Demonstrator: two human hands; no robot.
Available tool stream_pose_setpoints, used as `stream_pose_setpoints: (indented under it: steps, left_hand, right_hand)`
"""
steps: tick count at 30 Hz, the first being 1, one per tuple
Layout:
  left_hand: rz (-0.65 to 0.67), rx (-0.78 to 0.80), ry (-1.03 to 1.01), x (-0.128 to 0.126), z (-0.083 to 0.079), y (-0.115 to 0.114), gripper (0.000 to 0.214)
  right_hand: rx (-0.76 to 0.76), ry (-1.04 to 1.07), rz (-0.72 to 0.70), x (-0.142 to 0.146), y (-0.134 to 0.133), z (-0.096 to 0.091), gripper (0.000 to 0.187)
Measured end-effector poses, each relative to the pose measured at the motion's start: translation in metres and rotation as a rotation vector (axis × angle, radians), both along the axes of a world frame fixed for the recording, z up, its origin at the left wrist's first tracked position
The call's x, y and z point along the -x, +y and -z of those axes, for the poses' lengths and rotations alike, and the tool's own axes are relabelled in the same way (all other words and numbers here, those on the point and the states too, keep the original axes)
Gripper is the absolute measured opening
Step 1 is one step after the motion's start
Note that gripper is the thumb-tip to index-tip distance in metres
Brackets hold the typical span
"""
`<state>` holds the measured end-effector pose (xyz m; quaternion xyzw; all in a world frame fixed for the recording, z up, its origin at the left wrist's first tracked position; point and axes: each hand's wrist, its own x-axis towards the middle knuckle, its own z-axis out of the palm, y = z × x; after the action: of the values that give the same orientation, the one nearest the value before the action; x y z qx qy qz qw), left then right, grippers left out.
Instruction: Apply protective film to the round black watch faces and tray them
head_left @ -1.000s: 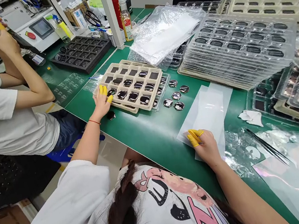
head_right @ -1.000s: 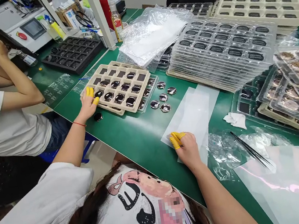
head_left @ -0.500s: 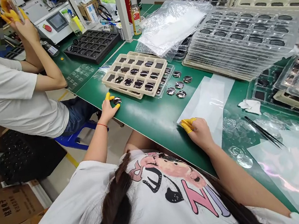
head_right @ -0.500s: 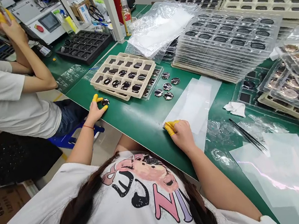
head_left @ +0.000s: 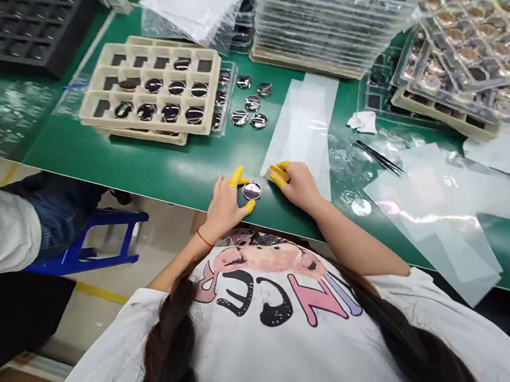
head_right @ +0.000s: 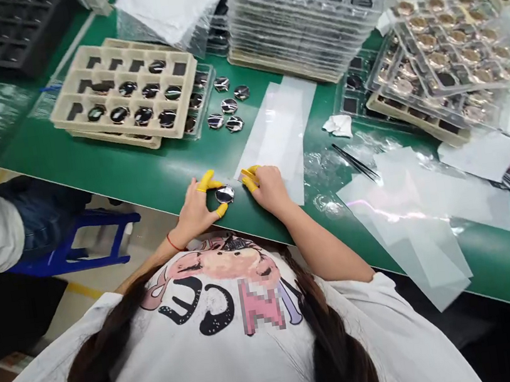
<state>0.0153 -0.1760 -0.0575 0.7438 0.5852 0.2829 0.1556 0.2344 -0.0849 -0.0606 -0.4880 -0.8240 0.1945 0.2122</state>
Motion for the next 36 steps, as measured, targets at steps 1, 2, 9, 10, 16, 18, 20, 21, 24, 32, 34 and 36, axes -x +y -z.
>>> stream_pose_setpoints:
  steps: [1, 2, 9, 10, 16, 18, 20, 21, 24, 32, 34, 36]
  left_hand:
    - [0.009, 0.014, 0.007, -0.008, -0.001, -0.001, 0.074]
    - [0.007, 0.028, 0.013, -0.012, -0.002, -0.001, 0.074]
    - [0.073, 0.061, 0.037, 0.002, 0.001, 0.002, 0.084]
    - [0.073, 0.064, 0.042, 0.002, 0.002, 0.001, 0.084]
    - [0.061, 0.049, 0.055, -0.004, 0.004, 0.0, 0.078]
    - [0.051, 0.049, 0.065, -0.005, 0.003, 0.0, 0.075]
    - [0.039, 0.056, 0.079, -0.005, 0.002, 0.001, 0.071]
    - [0.036, 0.059, 0.084, -0.005, 0.002, 0.001, 0.068]
    - [0.041, 0.066, 0.093, -0.005, -0.001, 0.002, 0.064]
    - [0.097, 0.097, 0.042, -0.004, -0.004, 0.005, 0.077]
    - [0.101, 0.097, 0.037, -0.003, -0.001, 0.006, 0.076]
    - [0.106, 0.096, 0.031, -0.003, 0.0, 0.006, 0.075]
  right_hand:
    - [0.018, 0.011, 0.03, -0.001, -0.003, -0.001, 0.02]
    - [0.04, 0.044, 0.067, 0.0, -0.006, -0.002, 0.022]
    - [0.14, 0.302, 0.191, 0.027, -0.051, -0.012, 0.029]
    - [0.125, 0.282, 0.182, 0.032, -0.056, -0.012, 0.029]
    - [0.02, 0.129, 0.156, 0.039, -0.067, -0.004, 0.029]
    - [-0.006, 0.066, 0.211, 0.036, -0.064, 0.002, 0.029]
    - [-0.039, 0.03, 0.278, 0.033, -0.059, 0.009, 0.03]
    - [-0.058, 0.02, 0.304, 0.031, -0.056, 0.012, 0.031]
    - [-0.091, 0.028, 0.323, 0.025, -0.049, 0.015, 0.034]
    - [-0.083, 0.103, 0.022, 0.018, -0.047, -0.011, 0.032]
    - [-0.076, 0.024, -0.039, 0.022, -0.045, -0.011, 0.03]
    - [-0.075, -0.036, -0.017, 0.027, -0.039, -0.007, 0.027]
